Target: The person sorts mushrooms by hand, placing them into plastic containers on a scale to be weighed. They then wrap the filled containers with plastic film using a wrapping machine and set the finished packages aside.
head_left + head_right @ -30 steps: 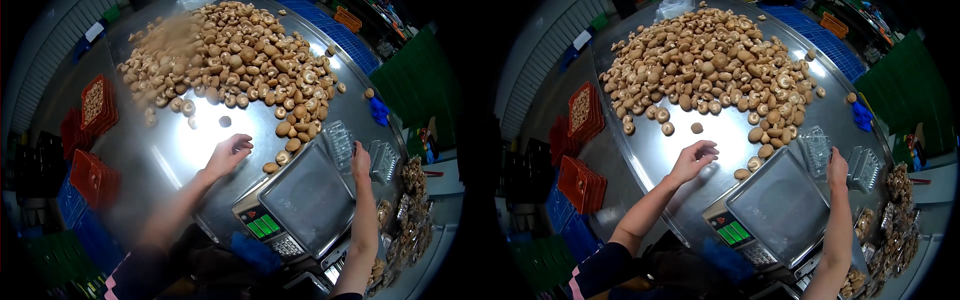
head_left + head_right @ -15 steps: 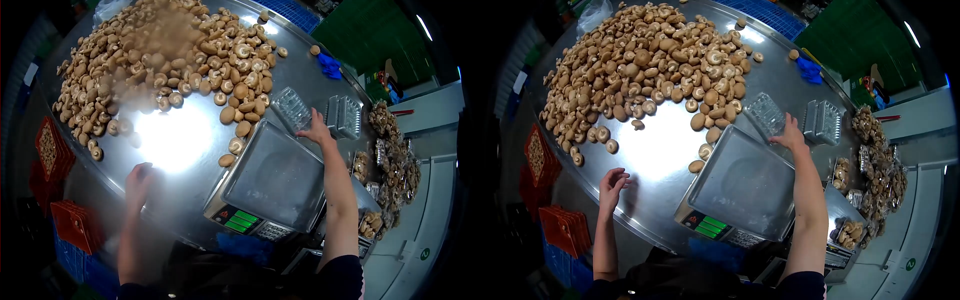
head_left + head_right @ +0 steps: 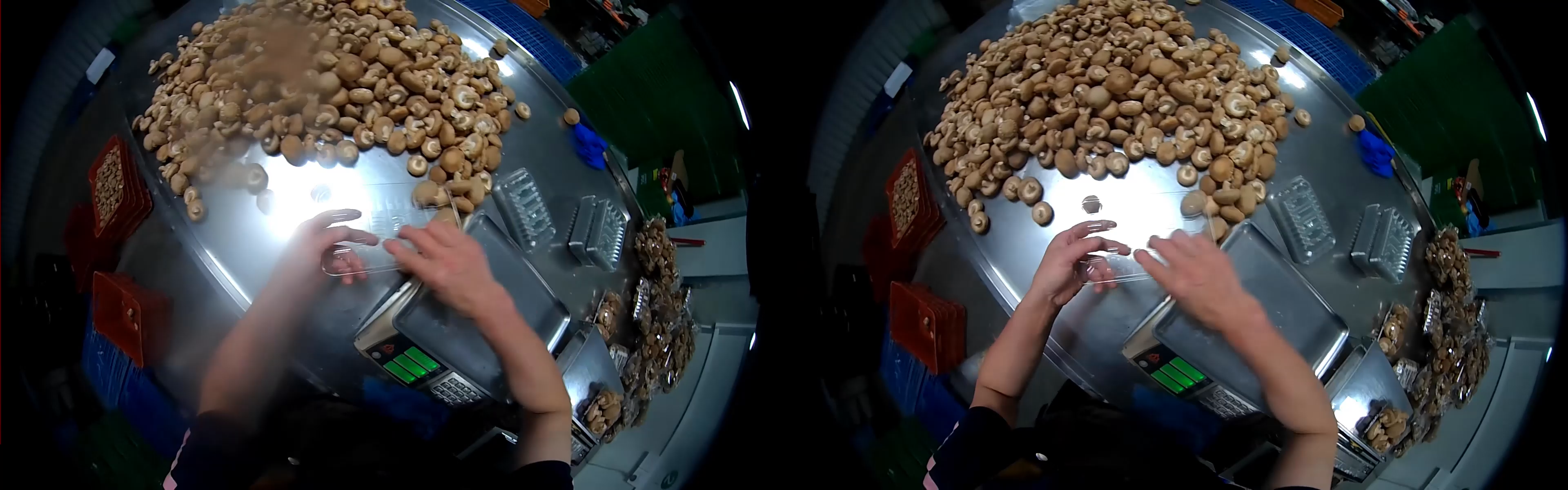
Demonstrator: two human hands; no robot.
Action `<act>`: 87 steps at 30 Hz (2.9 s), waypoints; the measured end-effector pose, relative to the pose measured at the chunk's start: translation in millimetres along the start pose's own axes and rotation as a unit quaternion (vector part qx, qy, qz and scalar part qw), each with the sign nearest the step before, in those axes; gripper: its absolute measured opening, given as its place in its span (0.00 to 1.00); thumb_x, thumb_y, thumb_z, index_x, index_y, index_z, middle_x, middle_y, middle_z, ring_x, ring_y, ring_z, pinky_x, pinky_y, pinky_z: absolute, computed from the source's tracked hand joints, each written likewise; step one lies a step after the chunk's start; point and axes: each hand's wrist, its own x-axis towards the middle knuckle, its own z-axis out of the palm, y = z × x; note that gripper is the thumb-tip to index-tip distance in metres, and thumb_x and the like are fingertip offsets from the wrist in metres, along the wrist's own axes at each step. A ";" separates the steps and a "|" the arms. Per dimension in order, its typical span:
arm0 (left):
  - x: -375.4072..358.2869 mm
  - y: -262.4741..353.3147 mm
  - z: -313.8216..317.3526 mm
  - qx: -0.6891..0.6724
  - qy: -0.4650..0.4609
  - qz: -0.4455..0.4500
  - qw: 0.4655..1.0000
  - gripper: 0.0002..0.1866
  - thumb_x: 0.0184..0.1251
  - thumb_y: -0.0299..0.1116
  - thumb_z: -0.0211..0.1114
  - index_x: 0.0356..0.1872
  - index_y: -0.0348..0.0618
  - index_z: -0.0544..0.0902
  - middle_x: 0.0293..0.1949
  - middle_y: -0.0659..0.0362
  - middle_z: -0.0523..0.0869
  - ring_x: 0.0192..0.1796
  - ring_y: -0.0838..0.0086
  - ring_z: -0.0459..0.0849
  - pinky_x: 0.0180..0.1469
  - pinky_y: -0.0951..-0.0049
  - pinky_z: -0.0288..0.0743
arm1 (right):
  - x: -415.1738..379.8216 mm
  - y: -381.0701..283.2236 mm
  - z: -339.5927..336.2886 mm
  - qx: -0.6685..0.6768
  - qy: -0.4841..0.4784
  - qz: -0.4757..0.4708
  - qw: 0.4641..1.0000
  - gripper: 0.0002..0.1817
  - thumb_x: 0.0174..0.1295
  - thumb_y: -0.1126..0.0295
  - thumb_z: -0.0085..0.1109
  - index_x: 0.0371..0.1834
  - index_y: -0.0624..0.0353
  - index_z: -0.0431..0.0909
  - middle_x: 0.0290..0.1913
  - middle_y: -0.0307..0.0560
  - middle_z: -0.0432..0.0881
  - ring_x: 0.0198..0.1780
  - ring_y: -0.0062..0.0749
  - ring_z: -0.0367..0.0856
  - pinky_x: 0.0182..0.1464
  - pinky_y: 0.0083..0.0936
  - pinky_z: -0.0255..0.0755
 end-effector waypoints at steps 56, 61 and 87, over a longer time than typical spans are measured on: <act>-5.6 -50.0 76.5 0.189 0.012 -0.009 0.982 0.16 0.62 0.17 0.53 0.52 0.29 0.72 0.43 0.49 0.79 0.16 0.75 0.78 0.11 0.78 0.66 | -151.0 -29.2 16.6 0.455 0.212 0.623 0.599 0.14 0.69 0.77 0.48 0.55 0.66 0.76 0.33 0.43 0.80 0.23 0.20 0.77 0.21 0.18 0.73; 0.3 -91.1 130.2 0.344 -0.040 0.005 0.938 0.17 0.61 0.19 0.56 0.53 0.31 0.73 0.32 0.51 0.84 0.21 0.69 0.83 0.18 0.71 0.72 | -223.7 -42.2 3.6 0.412 0.247 0.668 0.569 0.13 0.69 0.76 0.48 0.54 0.66 0.77 0.31 0.43 0.80 0.22 0.20 0.77 0.22 0.18 0.73; -70.9 -108.0 134.0 0.474 -0.020 0.245 0.845 0.18 0.70 0.28 0.60 0.57 0.33 0.73 0.45 0.53 0.82 0.30 0.78 0.80 0.26 0.78 0.75 | -221.8 -144.6 -3.3 0.197 0.236 0.607 0.733 0.21 0.54 0.68 0.71 0.50 0.62 0.78 0.46 0.50 0.78 0.39 0.36 0.83 0.44 0.28 0.80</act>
